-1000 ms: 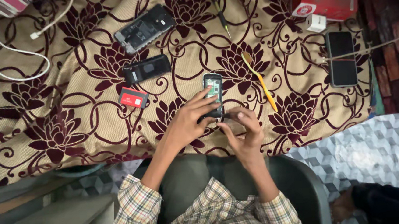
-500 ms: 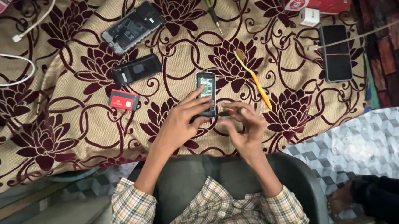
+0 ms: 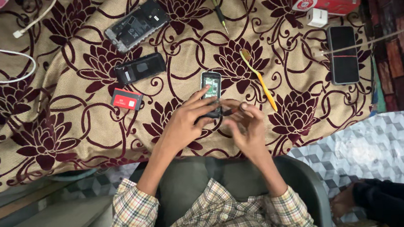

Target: The person disassembles a mobile phone, removes the back cover and battery, and cleans the internal components and casing with a toothbrush. They then reassemble the phone by placing the battery and back cover back in place.

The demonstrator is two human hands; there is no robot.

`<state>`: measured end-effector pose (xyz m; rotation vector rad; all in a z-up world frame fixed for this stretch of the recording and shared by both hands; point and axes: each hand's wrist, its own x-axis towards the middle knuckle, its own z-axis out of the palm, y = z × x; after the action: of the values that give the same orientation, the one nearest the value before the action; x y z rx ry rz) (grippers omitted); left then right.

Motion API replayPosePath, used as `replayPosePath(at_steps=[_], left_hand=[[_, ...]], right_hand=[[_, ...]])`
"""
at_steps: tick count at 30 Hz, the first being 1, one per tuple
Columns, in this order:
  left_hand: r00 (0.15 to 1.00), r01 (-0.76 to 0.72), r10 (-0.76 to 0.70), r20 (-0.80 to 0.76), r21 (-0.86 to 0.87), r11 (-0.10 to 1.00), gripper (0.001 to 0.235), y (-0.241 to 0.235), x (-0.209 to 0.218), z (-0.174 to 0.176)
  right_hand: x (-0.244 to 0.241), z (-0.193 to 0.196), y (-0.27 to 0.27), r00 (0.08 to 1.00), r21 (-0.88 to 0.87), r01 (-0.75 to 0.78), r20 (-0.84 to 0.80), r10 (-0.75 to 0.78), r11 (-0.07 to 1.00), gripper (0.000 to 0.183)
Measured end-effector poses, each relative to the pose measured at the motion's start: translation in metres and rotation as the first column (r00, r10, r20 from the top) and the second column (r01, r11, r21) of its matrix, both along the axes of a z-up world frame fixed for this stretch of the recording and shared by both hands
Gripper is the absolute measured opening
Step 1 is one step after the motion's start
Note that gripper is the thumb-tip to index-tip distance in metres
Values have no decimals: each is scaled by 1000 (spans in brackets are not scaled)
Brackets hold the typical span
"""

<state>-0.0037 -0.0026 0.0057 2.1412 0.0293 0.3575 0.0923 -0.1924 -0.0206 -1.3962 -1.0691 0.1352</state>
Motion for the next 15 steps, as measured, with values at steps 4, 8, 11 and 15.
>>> replayPosePath(at_steps=[4,8,11,15], left_hand=[[999,13,-12,34,-33,999,41,-1,-5,-2],[999,17,-15,46,-27,999,42,1,-2,-3],[998,18,-17,53,-27,999,43,0,-2,-5],[996,13,-16,88,34,999,45,1,-2,-6]], right_hand=[[-13,2,9,954,52,253,152,-258,966,58],[-9,8,8,976,19,190,107,-191,982,53],[-8,13,3,983,-34,174,73,-171,984,51],[-16,14,6,966,-3,194,175,-191,981,58]])
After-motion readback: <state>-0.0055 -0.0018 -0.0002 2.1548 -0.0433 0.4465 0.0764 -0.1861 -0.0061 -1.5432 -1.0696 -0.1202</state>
